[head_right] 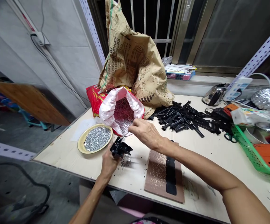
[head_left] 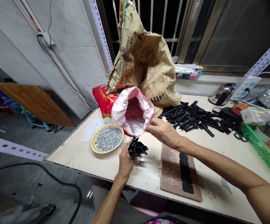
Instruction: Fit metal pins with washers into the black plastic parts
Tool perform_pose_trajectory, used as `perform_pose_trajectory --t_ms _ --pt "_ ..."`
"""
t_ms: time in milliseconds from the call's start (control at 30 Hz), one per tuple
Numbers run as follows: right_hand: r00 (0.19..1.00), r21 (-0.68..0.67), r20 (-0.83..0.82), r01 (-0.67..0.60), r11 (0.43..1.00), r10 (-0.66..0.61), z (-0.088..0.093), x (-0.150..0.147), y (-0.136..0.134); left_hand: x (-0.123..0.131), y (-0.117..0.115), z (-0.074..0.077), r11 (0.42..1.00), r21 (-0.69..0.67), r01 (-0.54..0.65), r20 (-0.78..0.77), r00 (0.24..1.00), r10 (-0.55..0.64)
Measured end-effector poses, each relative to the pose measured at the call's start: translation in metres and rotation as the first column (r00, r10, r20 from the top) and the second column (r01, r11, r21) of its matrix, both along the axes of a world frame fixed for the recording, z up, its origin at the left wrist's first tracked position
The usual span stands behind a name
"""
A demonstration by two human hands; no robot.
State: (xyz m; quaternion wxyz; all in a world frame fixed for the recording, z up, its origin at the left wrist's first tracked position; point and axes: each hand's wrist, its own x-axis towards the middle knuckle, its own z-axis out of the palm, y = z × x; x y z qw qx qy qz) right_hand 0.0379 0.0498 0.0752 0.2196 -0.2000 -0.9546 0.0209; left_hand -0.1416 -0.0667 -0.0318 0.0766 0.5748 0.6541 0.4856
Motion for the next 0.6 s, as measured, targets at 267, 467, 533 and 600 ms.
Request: perform_pose_trajectory --t_ms 267,467,533,600 --pt "0.972 -0.340 -0.194 -0.194 0.920 0.133 -0.010 -0.020 0.028 0.014 -0.008 0.015 0.980 -0.189 0.068 0.354 0.935 0.003" --pt "0.961 -0.398 0.184 0.267 0.878 -0.209 -0.068 -0.090 0.071 0.013 -0.015 0.021 0.972 -0.226 0.071 0.570 0.819 0.073" --pt "0.956 -0.381 0.191 0.280 0.881 -0.221 -0.082 -0.111 0.073 0.010 -0.015 0.021 0.970 -0.237 0.058 0.570 0.817 0.091" --pt "0.976 -0.371 0.142 0.206 0.905 -0.164 -0.088 -0.126 0.072 0.008 -0.016 0.021 0.972 -0.228 0.057 0.584 0.807 0.090"
